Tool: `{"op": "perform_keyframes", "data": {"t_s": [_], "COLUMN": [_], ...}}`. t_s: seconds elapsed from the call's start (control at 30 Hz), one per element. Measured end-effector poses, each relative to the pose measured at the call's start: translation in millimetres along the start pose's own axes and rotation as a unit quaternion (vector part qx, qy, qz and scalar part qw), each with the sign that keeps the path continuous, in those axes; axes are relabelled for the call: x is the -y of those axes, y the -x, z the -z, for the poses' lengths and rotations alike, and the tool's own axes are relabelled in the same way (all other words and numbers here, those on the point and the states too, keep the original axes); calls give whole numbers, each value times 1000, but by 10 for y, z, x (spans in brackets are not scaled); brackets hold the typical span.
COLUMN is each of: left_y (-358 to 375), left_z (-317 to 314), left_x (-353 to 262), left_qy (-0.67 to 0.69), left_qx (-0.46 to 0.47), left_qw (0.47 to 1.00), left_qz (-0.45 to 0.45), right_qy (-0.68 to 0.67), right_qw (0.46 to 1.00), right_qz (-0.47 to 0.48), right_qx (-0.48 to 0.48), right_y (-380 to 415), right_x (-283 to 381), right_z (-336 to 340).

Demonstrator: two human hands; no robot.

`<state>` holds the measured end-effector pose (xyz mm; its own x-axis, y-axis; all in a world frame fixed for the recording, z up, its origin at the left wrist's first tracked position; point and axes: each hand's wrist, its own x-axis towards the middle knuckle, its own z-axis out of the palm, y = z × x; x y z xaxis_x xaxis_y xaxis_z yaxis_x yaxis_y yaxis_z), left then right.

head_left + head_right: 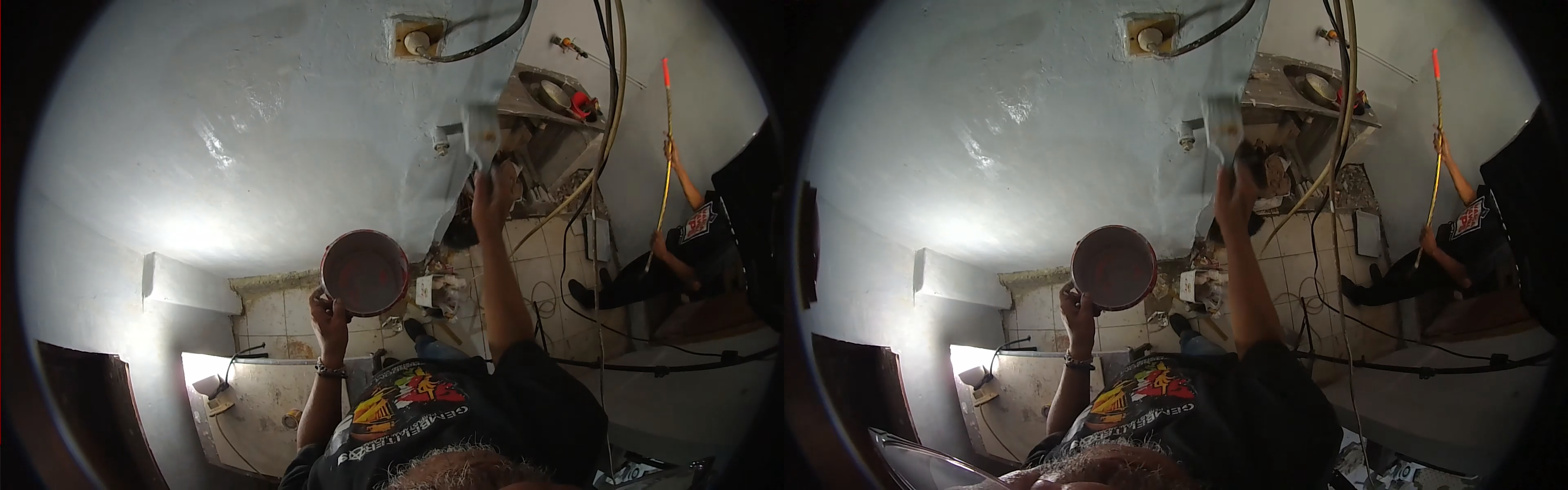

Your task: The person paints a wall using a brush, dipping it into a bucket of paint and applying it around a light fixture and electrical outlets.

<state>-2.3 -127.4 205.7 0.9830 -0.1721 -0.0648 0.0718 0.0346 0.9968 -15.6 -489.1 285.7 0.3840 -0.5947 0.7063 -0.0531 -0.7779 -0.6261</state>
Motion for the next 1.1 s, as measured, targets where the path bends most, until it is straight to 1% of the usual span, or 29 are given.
{"op": "perform_keyframes", "data": {"t_s": [0.07, 0.17, 0.27, 0.33, 0.4, 0.43, 0.5, 0.6, 0.7, 0.8, 0.87, 0.97, 1.07, 1.1], "left_y": [-32, 3, 28, 58, 30, 64, 86, 54, 91, 143, 158, 224, 278, 325], "left_z": [-23, -30, -2, 41, 60, 87, 106, 75, 82, 167, 241, 259, 328, 368], "left_x": [8, 13, -18, -25, -6, 12, 33, 28, -2, 48, 124, 65, 173, 241], "left_qy": [-2, -8, 0, 18, -11, -29, -16, -1, 4, 0, 0, -35, -28, -20], "left_qx": [-4, -7, 0, 8, 1, -5, -2, -3, -4, -8, -15, -23, -27, -29], "left_qw": [1000, 1000, 1000, 1000, 1000, 1000, 1000, 1000, 1000, 1000, 1000, 999, 999, 999], "left_qz": [-4, -6, -2, 7, -2, 0, 3, 0, 0, 2, 6, 19, 30, 35], "right_qy": [13, 26, 73, 61, 32, 29, 26, -17, 103, 43, 23, 85, 113, 91], "right_qw": [998, 994, 992, 995, 998, 998, 997, 998, 985, 998, 996, 972, 947, 956], "right_qz": [58, 106, 99, 69, 39, 52, 67, 32, 106, 39, -61, -170, -241, -230], "right_qx": [-29, -28, 25, 29, 42, 16, -33, -48, -91, -6, 53, 140, 177, 160], "right_y": [-435, -631, -251, 48, 128, 31, -251, -704, -516, 175, 626, 1295, 1485, 1431], "right_x": [262, 194, -255, -337, -367, -292, -136, 162, -307, -811, -802, -1285, -1270, -1199], "right_z": [1, -172, -284, -176, -75, -58, -13, 4, -216, -376, -393, -505, -405, -358]}}
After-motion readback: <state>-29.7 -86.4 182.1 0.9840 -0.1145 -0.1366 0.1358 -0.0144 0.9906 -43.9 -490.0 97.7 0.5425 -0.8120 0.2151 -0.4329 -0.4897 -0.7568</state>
